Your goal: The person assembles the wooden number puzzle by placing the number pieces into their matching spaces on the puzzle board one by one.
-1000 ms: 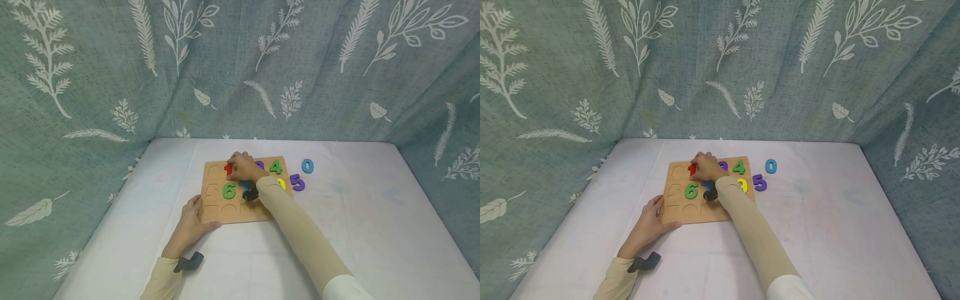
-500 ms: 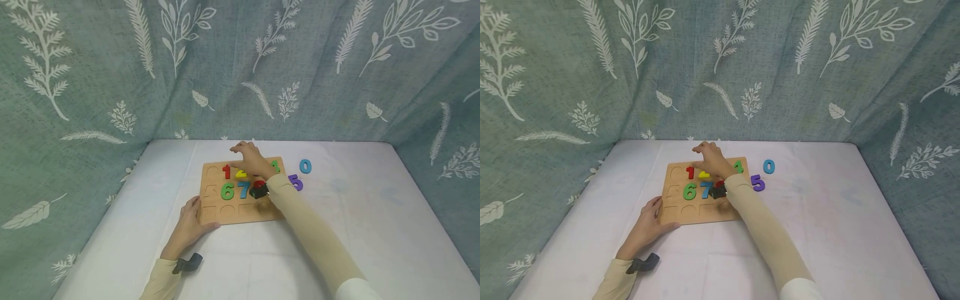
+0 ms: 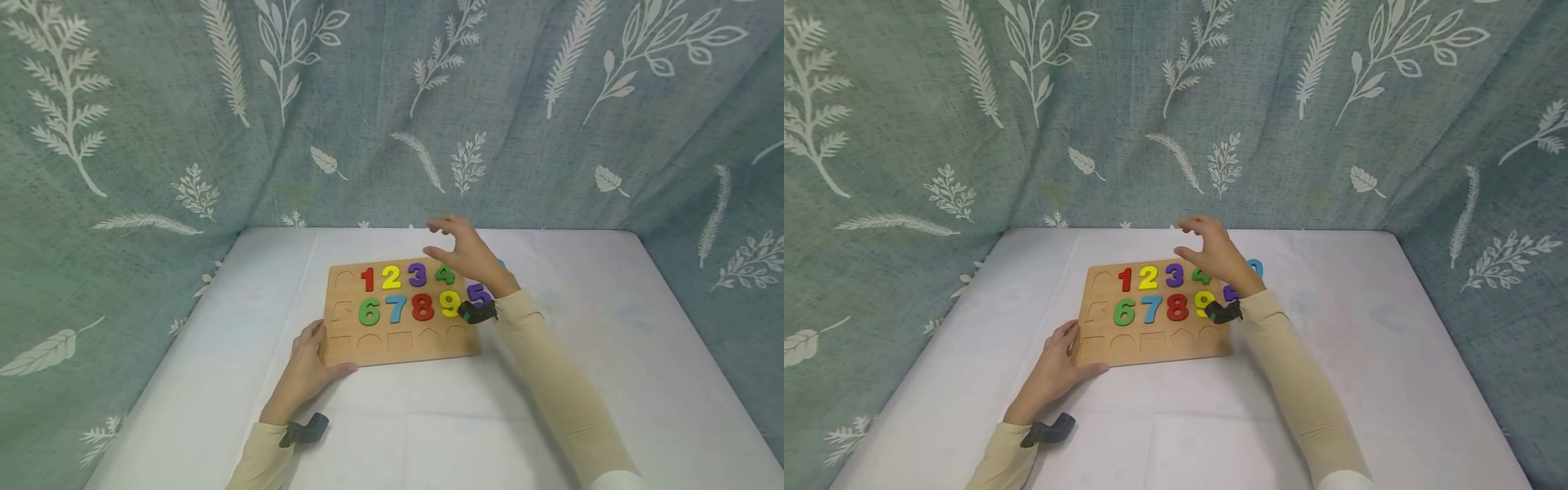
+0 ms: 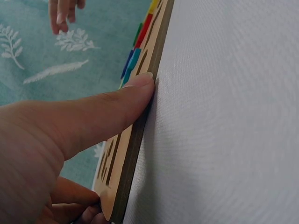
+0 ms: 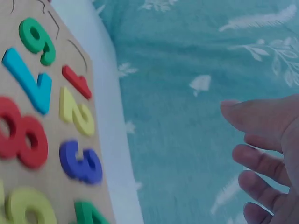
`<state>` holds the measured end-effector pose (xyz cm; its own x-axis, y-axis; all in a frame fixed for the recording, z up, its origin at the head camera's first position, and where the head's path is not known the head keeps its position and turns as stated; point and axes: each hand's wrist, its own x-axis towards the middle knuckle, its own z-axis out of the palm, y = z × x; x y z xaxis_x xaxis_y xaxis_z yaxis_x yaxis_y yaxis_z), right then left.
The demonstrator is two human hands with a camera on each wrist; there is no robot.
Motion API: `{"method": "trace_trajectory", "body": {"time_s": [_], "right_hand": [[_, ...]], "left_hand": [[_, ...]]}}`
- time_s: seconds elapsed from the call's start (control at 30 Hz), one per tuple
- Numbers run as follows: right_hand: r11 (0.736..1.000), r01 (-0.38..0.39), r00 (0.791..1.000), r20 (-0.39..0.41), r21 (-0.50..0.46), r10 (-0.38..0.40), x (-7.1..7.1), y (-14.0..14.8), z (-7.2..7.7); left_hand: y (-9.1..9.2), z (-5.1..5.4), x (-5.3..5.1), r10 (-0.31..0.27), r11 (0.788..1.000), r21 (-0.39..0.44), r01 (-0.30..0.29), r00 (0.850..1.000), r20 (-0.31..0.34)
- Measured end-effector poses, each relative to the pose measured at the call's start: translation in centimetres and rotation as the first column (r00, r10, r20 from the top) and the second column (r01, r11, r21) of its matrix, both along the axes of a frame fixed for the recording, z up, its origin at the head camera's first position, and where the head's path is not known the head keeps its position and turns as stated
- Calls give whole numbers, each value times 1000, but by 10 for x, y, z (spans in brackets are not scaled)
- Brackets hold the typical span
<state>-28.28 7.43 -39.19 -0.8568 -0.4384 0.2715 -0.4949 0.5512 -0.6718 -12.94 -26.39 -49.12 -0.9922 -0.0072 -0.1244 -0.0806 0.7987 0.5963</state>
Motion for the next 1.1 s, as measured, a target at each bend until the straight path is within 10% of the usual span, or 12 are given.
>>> {"method": "trace_trajectory", "body": {"time_s": [0.47,1.1], "right_hand": [[992,115,988,95,45,-119,28,81,-33],[994,55,973,218,92,-74,34,102,-76]], "left_hand": [[1,1,0,-8,1000,-8,8,1000,-7],[1,1,0,2,1000,-14,-2,1000,6]]}}
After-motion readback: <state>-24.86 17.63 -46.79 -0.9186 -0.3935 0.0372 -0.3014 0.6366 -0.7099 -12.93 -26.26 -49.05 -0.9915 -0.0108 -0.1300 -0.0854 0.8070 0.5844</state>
